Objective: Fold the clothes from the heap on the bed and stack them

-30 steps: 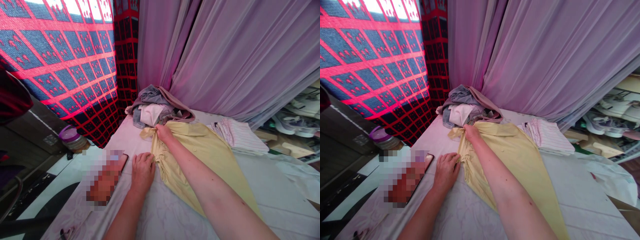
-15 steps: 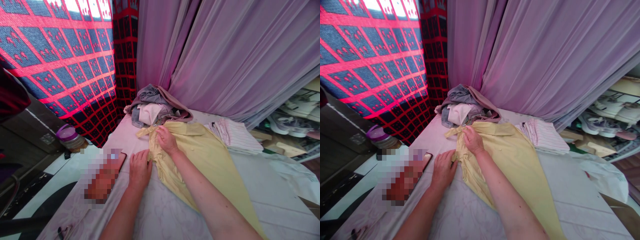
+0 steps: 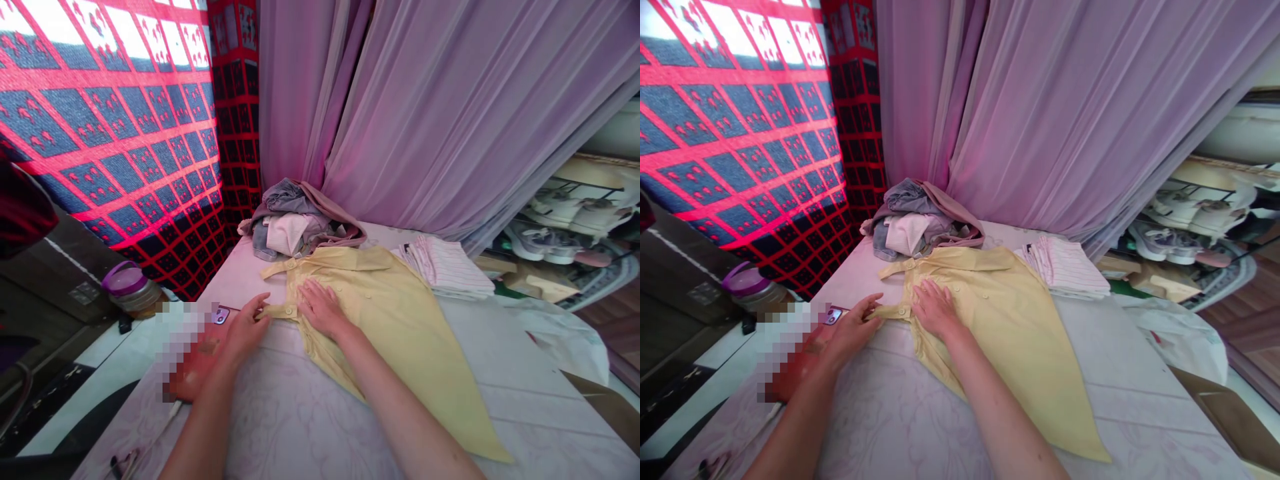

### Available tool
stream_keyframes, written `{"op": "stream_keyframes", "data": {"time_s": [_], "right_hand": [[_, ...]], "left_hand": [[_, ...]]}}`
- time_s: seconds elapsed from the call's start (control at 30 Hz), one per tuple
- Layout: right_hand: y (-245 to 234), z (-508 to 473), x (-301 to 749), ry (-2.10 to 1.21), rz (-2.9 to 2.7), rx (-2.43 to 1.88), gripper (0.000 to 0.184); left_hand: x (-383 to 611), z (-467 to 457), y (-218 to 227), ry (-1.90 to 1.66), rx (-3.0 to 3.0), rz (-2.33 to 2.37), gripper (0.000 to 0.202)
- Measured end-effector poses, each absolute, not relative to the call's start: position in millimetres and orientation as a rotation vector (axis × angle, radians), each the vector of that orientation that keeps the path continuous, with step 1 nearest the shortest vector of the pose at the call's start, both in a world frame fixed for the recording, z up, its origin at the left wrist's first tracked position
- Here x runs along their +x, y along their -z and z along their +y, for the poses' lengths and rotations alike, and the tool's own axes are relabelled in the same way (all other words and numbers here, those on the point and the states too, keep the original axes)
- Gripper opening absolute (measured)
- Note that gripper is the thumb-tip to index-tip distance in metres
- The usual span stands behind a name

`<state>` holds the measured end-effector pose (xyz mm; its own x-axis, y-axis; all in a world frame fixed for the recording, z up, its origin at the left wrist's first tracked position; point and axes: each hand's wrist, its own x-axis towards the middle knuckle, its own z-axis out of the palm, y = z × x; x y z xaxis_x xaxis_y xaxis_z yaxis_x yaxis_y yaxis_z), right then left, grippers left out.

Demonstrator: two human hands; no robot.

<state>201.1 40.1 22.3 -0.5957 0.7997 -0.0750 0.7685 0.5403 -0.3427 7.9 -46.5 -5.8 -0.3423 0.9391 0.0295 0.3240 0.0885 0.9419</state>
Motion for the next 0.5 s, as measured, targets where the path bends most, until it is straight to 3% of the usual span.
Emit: {"op": "stream_keyframes", "data": {"time_s": [0.13,0.3,0.5], "right_hand": [[-15,9,229,-0.502,-2.606,-1.369,0.049],[-5,-11,252,-0.339,-2.570,-1.315,0.044],[-7,-42,266,-0.340,-2.587,-1.162,0.035]], "left_hand": [[-3,-48,-2,-1.316,1.108,1.635,0.060],[-11,-48,-7,-1.514,1.397,2.030,0.047],[-22,-49,0,-1.307,1.411,2.274,0.044]]}}
